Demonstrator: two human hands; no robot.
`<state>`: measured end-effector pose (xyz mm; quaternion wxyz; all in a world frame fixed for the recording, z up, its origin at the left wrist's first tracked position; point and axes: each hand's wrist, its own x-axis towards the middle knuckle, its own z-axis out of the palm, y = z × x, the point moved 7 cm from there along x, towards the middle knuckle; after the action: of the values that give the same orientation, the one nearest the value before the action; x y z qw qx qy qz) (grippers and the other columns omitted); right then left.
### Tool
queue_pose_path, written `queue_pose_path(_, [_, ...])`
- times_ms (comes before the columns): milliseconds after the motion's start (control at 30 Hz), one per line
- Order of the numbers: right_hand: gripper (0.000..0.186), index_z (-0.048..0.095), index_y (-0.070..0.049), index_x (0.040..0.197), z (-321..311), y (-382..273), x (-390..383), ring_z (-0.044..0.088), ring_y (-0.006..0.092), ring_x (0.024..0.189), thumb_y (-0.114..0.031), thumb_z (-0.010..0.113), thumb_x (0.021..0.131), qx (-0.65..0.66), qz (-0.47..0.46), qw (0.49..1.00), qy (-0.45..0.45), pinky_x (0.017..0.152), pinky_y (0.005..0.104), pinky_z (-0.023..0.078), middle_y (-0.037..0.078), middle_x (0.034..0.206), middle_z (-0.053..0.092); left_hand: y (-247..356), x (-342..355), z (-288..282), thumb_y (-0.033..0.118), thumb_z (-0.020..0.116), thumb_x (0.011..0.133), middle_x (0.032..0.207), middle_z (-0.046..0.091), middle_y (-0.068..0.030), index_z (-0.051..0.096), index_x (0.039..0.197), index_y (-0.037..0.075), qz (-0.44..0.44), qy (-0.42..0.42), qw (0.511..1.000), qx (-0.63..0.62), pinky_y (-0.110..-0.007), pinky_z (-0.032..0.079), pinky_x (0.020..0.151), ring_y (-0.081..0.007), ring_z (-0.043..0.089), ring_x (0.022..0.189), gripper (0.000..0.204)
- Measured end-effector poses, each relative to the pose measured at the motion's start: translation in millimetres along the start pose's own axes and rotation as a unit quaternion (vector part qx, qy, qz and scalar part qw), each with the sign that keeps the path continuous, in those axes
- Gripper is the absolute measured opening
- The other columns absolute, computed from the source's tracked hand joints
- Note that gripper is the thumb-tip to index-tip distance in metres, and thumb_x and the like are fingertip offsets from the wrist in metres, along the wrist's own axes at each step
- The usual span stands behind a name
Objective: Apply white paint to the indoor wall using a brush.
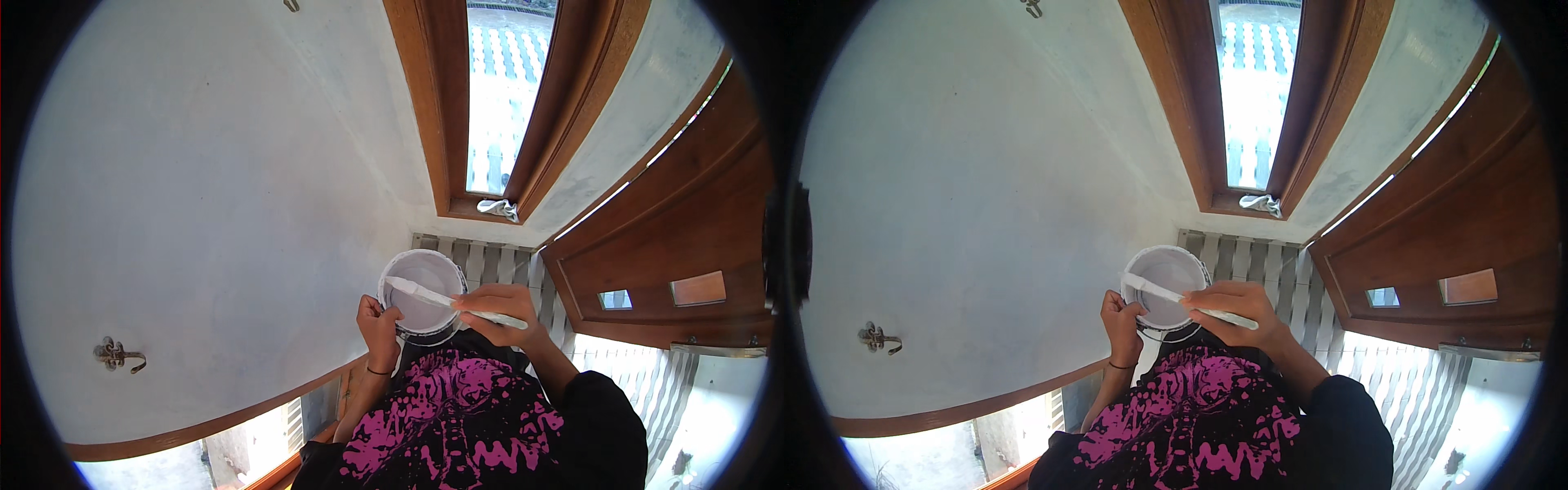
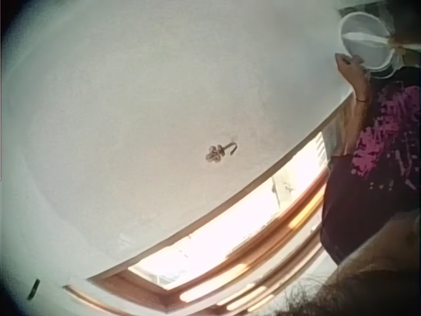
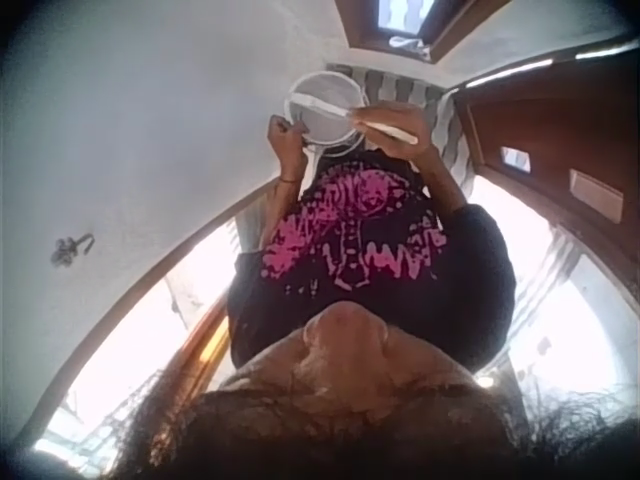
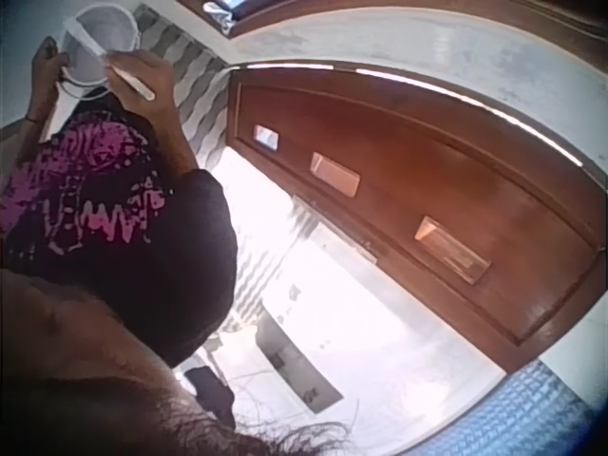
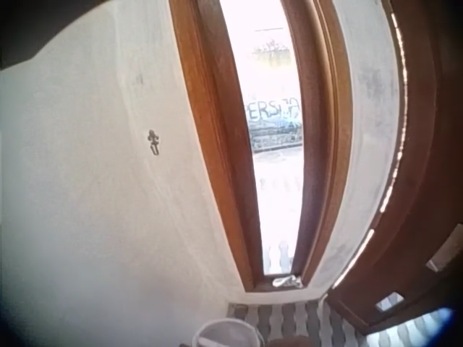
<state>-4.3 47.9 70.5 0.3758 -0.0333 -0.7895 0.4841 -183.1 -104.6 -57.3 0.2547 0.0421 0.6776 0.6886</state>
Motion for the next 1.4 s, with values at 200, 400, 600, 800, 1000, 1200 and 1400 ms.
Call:
queue_pose_path(200, [0.023,0.073,-0.001,0.101,12.4,33.4,-15.1,0.071,0.0231,0.070,0.000,0.075,0.078,-0.039,0.033,0.998,-0.027,0.060,0.0287,0.053,0.015,0.088,0.073,-14.4,6.3,-7.0,-0.009,0.061,0.062,0.067,0.035,0.0040,0.036,0.072,0.011,0.004,0.001,1.000,-0.002,-0.024,0.029,0.049,-0.0061,0.032,0.058,0.033])
queue_pose_path(400, [0.020,0.073,-0.001,0.101,1.9,32.5,-12.1,0.071,0.0238,0.073,-0.001,0.073,0.081,0.007,0.068,0.998,-0.002,0.064,0.0299,0.054,0.013,0.088,0.073,-18.6,7.2,-9.6,-0.008,0.061,0.062,0.065,0.035,0.0041,0.037,0.073,0.011,-0.014,0.002,1.000,0.016,-0.024,0.030,0.044,-0.0065,0.034,0.054,0.033])
queue_pose_path(600, [0.018,0.074,-0.002,0.100,15.6,78.7,-25.4,0.072,0.0237,0.075,-0.002,0.073,0.082,0.026,0.115,0.993,0.009,0.068,0.0309,0.054,0.012,0.086,0.073,-37.7,24.5,-15.3,-0.008,0.061,0.062,0.067,0.034,0.0039,0.037,0.073,0.011,0.001,0.012,0.999,0.037,-0.024,0.030,0.045,-0.0071,0.034,0.054,0.033])
queue_pose_path(800, [0.017,0.074,-0.002,0.099,22.1,135.5,-35.5,0.072,0.0227,0.078,-0.004,0.073,0.083,0.054,0.179,0.982,0.017,0.068,0.0311,0.055,0.012,0.089,0.074,-52.8,53.2,-4.4,-0.007,0.060,0.061,0.069,0.032,0.0035,0.036,0.072,0.010,0.024,0.015,0.992,0.126,-0.026,0.030,0.050,-0.0077,0.032,0.061,0.032])
queue_pose_path(1000, [0.021,0.074,-0.005,0.099,41.7,200.2,-51.1,0.072,0.0226,0.078,-0.002,0.077,0.078,0.060,0.203,0.977,-0.013,0.069,0.0316,0.056,0.012,0.090,0.074,-130.5,97.5,-16.9,-0.005,0.062,0.059,0.069,0.030,0.0037,0.035,0.071,0.010,-0.051,0.043,0.993,0.103,-0.026,0.027,0.054,-0.0087,0.031,0.063,0.034])
queue_pose_path(1200, [0.016,0.075,-0.004,0.097,60.7,301.1,-74.7,0.072,0.0233,0.074,-0.005,0.075,0.081,0.066,0.284,0.956,-0.045,0.065,0.0302,0.056,0.013,0.088,0.074,-203.5,151.6,-13.6,-0.003,0.063,0.058,0.069,0.031,0.0036,0.036,0.072,0.009,-0.054,0.018,0.984,0.167,-0.026,0.027,0.056,-0.0094,0.029,0.064,0.033])
queue_pose_path(1400, [0.015,0.075,-0.001,0.096,113.4,401.7,-110.0,0.071,0.0151,0.074,-0.011,0.073,0.086,0.140,0.400,0.905,-0.031,0.065,0.0289,0.055,0.010,0.080,0.073,-273.6,201.6,-36.6,-0.006,0.060,0.060,0.070,0.032,0.0034,0.036,0.075,0.008,-0.077,0.055,0.989,0.110,-0.024,0.028,0.055,-0.0078,0.032,0.065,0.031])
